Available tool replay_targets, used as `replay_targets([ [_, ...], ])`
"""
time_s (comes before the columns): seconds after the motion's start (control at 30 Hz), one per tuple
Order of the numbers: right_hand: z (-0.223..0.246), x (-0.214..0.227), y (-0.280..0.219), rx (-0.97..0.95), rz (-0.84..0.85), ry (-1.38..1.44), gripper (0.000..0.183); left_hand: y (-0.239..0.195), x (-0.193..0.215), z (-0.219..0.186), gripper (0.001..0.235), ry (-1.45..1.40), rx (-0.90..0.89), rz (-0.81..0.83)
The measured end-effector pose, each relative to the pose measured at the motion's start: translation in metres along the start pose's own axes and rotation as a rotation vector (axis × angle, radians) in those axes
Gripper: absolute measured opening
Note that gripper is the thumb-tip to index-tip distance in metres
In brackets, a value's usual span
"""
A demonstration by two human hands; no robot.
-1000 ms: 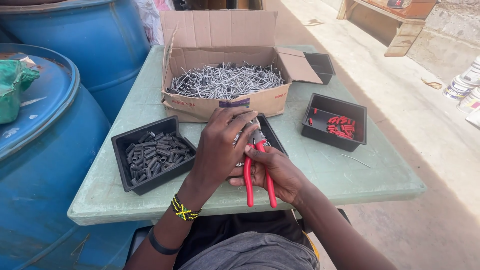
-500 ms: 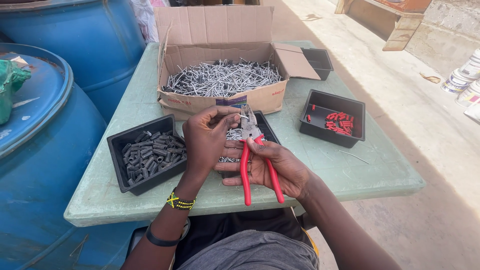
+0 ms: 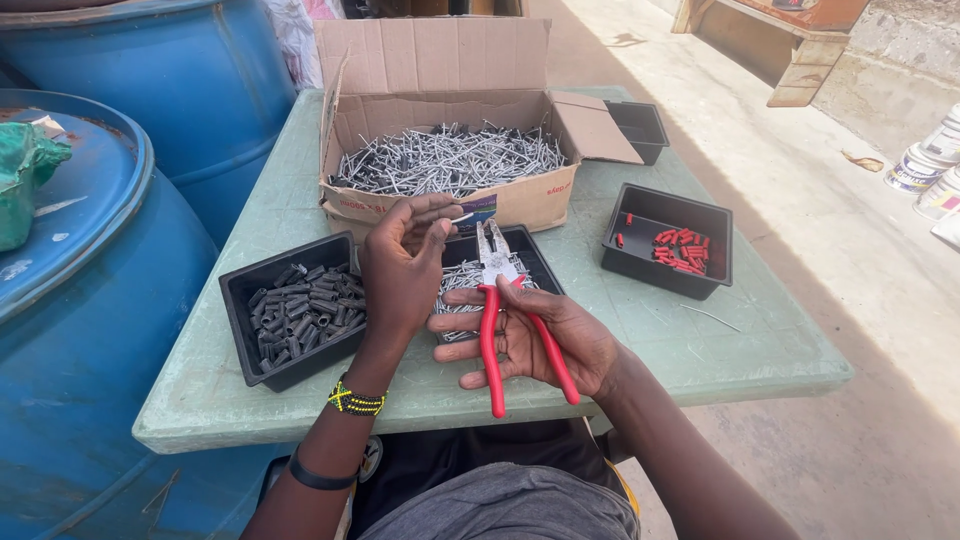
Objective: The person uses red-handled pliers to cut nails one at a time from a cardboard box and places the cut pieces into a black tray. The person repeats this process throughout the clip, occasionally reaching into the box to select another nail.
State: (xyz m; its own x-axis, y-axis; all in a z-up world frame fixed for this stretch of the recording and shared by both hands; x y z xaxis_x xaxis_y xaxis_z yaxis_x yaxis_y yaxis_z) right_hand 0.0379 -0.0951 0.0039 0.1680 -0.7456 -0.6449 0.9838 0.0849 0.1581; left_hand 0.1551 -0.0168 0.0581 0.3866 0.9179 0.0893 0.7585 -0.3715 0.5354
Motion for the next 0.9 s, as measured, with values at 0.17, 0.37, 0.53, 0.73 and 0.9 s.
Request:
replay_targets([
  [0.17,0.003,0.011,-0.004,-0.077,0.062,0.009,0.066,0.017,0.009,-0.015,0.023,0.395,-0.087,0.013],
  [0.37,0.005,0.023,-0.003,-0.133,0.114,0.063,0.066,0.141,-0.024,0.026,0.012,0.814,-0.226,0.024],
  [0.53,0.008,0.030,0.000,-0.095,0.044,0.032,0.062,0.229,-0.073,0.117,0.009,0.990,-0.035,0.202],
  [0.73,0.008,0.046,0.001,-0.090,0.000,0.036,0.060,0.230,-0.083,0.132,0.016,1.120,-0.069,0.176],
  [0.9,0.008,0.055,0.003,-0.079,-0.040,0.038,0.057,0.221,-0.071,0.122,0.026,0.976,0.078,0.225],
])
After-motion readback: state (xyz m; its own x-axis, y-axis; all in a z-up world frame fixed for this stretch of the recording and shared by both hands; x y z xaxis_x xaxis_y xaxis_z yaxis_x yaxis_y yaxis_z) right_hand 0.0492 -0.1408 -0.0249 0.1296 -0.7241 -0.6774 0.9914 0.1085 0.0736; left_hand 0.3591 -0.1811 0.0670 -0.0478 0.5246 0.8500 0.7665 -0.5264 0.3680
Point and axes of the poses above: each hand's wrist, its own y-axis towards the middle knuckle, its own x-axis out of the back of the hand, z = x × y, the point moved 7 cm from there along y, towards the middle knuckle, and after that the axes turned 7 degrees about x, right-handed, at the moved point
